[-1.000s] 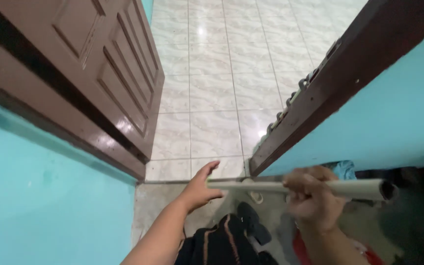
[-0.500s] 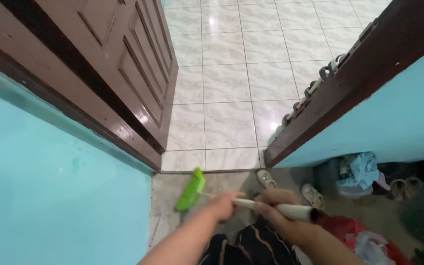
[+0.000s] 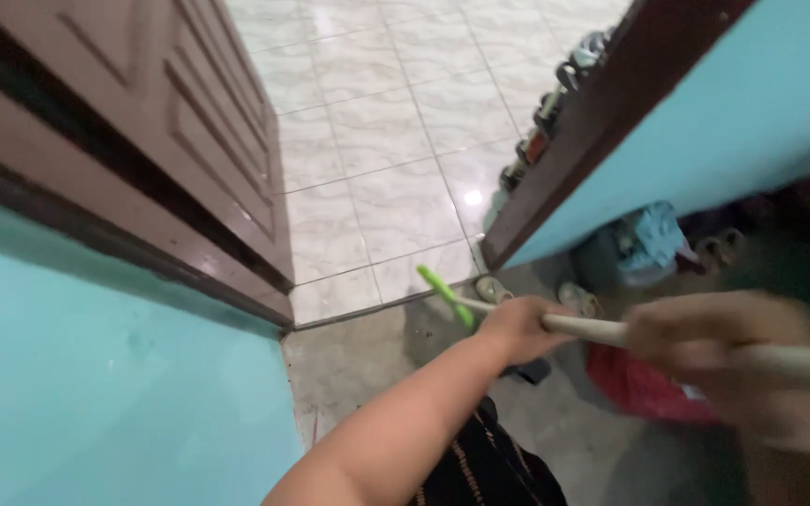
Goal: Sweeping a tiled floor with a broom and wiping it with a cloth.
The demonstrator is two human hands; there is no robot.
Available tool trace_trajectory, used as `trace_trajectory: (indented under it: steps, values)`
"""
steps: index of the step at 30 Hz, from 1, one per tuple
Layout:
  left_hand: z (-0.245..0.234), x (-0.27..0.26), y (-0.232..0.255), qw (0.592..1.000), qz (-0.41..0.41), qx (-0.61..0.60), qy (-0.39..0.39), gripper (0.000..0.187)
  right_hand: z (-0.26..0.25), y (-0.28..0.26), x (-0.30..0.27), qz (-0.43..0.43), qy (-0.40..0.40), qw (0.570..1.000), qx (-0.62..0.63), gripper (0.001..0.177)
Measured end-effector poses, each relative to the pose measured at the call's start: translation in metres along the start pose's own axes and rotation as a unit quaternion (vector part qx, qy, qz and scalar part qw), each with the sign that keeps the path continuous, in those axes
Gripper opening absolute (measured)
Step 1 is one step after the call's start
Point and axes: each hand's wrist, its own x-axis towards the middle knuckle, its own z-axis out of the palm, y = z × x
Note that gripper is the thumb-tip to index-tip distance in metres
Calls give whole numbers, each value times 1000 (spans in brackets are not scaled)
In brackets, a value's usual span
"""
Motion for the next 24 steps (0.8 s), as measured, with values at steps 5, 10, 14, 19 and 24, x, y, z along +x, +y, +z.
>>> trace_trajectory:
  steps: [5,10,14,19,24]
  values:
    - [58,2,-80,998,9,-10,-66,29,22,39,-31,-7,-31,998,-52,29]
    - [50,-59,-101,997,-14,18,-72,32,27,63,-57,19,45,992,120,36]
    - [39,-80,-105,995,-39,16,-90,36,41,65,-63,16,34,986,159,34]
    - [40,-79,-101,989,-48,34,-136,40,45,52,-71,25,50,981,187,33]
    - [53,-73,-101,988,-24,24,-152,40,36,59,-85,28,69,974,216,35]
